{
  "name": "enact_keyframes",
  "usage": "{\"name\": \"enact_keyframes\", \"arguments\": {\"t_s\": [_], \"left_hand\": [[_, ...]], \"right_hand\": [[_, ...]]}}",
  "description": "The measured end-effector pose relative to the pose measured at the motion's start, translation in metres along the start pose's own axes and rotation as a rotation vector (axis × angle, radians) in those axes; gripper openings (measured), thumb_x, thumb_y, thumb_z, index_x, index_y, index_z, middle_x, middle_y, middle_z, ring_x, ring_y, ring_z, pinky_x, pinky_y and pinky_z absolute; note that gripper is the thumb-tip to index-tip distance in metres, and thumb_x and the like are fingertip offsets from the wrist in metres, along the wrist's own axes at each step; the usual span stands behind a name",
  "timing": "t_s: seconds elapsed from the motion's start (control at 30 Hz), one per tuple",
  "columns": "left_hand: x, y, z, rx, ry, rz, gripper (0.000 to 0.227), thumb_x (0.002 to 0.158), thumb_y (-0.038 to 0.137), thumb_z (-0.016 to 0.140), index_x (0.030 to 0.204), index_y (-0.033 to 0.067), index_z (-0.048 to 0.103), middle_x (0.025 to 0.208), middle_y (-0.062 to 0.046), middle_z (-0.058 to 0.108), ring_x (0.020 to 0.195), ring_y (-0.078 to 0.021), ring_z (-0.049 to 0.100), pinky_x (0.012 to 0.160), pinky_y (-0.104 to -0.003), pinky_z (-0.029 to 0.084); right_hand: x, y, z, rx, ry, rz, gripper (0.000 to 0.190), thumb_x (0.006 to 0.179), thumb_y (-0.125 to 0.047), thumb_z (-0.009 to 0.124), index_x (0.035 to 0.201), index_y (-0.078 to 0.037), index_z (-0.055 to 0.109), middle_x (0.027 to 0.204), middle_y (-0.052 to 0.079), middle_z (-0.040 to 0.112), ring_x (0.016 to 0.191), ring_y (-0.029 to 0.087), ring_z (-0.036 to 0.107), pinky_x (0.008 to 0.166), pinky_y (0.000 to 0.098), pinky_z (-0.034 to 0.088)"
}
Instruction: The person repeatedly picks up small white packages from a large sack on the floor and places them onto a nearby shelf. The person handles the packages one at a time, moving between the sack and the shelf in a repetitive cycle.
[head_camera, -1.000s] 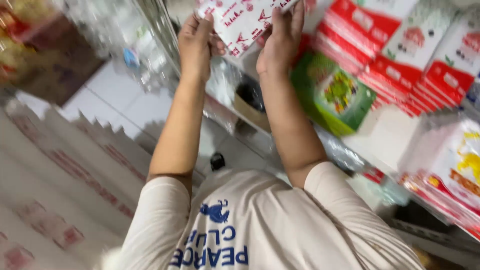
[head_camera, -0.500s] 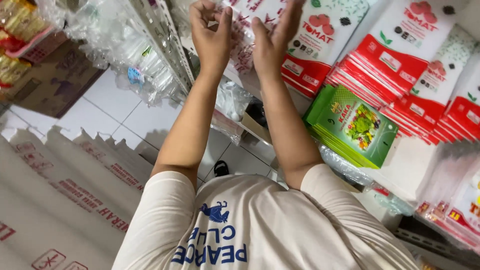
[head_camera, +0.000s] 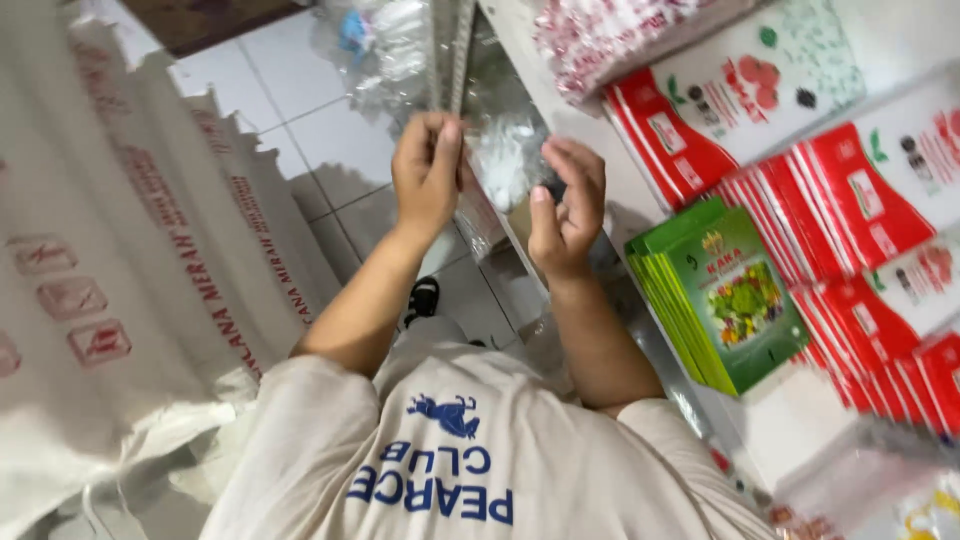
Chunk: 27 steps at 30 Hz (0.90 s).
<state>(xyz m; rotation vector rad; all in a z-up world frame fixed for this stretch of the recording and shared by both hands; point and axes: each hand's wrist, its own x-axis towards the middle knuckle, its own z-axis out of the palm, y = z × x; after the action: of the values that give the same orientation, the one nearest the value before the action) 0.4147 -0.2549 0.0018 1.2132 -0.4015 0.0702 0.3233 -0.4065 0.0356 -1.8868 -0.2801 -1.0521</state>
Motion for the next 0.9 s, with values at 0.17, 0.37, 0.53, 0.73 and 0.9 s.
{"name": "enact_keyframes", "arguments": {"t_s": [0.17,0.37,0.53,0.73,0.9], "left_hand": [[-0.063,0.013,-0.046,0.118,0.095,0.041,0.025,0.114,0.025,0.055,0.100,0.0045,0.061,0.075,0.001,0.058,0.061,-0.0056,0.052,0.056,-0.024,0.042],[-0.095,0.033,-0.108,0.356,0.343,-0.001,0.036,0.111,0.027,0.055,0.082,0.0056,0.060,0.063,0.004,0.050,0.055,-0.0029,0.045,0.051,-0.023,0.035],[-0.100,0.035,-0.155,0.312,0.473,-0.027,0.039,0.111,0.027,0.054,0.077,0.0069,0.055,0.065,0.005,0.048,0.057,-0.0032,0.041,0.051,-0.023,0.034],[-0.109,0.027,-0.182,0.369,0.533,-0.038,0.042,0.110,0.030,0.053,0.075,0.0074,0.055,0.061,0.005,0.048,0.056,-0.0048,0.042,0.053,-0.025,0.039],[-0.110,0.029,-0.183,0.444,0.547,-0.088,0.039,0.106,0.028,0.054,0.076,0.0052,0.061,0.056,0.005,0.049,0.051,-0.0054,0.044,0.050,-0.024,0.036]], "right_hand": [[-0.019,-0.004,0.033,0.233,-0.050,0.118,0.025,0.099,0.008,0.057,0.122,0.001,0.066,0.111,0.009,0.064,0.101,0.018,0.062,0.093,0.0299,0.052],[-0.019,-0.011,0.098,0.490,-0.226,0.130,0.015,0.107,0.005,0.057,0.113,0.000,0.069,0.100,0.005,0.063,0.085,0.011,0.061,0.077,0.0241,0.051],[-0.008,-0.006,0.161,0.628,-0.303,0.279,0.016,0.107,0.000,0.057,0.118,-0.001,0.069,0.090,0.000,0.062,0.079,0.007,0.059,0.072,0.0219,0.050],[0.000,0.010,0.204,0.644,-0.410,0.324,0.016,0.108,-0.002,0.059,0.120,-0.001,0.069,0.085,-0.004,0.060,0.068,0.002,0.048,0.062,0.0192,0.040],[0.007,0.019,0.240,0.734,-0.440,0.352,0.016,0.108,-0.004,0.060,0.122,-0.001,0.067,0.082,-0.006,0.058,0.066,0.001,0.046,0.060,0.0189,0.038]]}}
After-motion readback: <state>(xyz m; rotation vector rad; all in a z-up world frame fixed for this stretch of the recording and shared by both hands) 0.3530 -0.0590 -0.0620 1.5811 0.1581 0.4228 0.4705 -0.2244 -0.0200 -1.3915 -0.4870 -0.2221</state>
